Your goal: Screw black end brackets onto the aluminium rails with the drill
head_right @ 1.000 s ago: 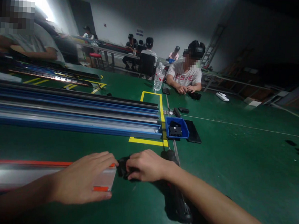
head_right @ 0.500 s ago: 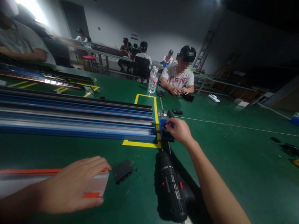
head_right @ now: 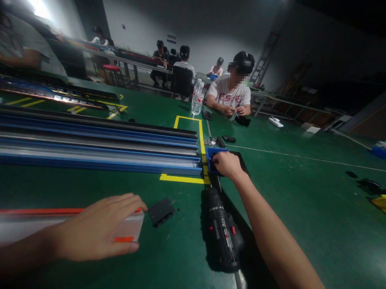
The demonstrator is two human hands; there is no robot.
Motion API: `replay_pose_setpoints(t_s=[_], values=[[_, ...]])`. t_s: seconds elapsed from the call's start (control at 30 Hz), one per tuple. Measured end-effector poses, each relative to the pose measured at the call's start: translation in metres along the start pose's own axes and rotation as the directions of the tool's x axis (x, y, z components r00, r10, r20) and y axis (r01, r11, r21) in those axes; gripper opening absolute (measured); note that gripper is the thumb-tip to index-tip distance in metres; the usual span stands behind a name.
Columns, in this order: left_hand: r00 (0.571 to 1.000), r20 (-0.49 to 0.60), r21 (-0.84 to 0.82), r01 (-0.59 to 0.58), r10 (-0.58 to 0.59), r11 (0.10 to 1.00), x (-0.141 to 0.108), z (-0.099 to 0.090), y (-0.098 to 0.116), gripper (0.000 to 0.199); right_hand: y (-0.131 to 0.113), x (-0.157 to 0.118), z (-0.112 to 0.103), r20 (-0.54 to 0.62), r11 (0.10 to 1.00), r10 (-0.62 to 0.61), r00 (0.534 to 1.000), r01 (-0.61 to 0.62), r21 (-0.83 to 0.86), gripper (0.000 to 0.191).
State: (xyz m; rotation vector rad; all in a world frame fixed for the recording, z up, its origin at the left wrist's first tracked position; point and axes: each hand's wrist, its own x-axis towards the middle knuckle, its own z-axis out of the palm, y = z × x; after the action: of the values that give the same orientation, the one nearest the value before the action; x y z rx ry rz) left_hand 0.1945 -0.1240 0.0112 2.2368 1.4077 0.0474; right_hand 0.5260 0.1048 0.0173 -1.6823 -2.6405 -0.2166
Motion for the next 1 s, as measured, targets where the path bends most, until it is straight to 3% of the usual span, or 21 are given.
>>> replay_pose_setpoints(t_s=[0.57,0.8,1.0], values=[[0.993,-0.090,0.031,-0.073,0.076,0.997,-0.001,0.007,-0.006,0.068,-0.015,0.003,-0.003,0.077,0.991,-0.045,0.996,0.055,-0.124,0.031],[0.993,-0.089,0.018,-0.075,0.076,0.997,-0.002,0.005,-0.004,0.060,-0.010,0.005,0.004,0.122,0.987,-0.029,0.992,0.048,-0.153,0.027],[0.993,-0.089,0.031,-0.075,0.077,0.997,-0.002,0.008,-0.007,0.068,-0.004,0.006,0.002,0.165,0.988,-0.067,0.984,0.088,-0.125,0.021]])
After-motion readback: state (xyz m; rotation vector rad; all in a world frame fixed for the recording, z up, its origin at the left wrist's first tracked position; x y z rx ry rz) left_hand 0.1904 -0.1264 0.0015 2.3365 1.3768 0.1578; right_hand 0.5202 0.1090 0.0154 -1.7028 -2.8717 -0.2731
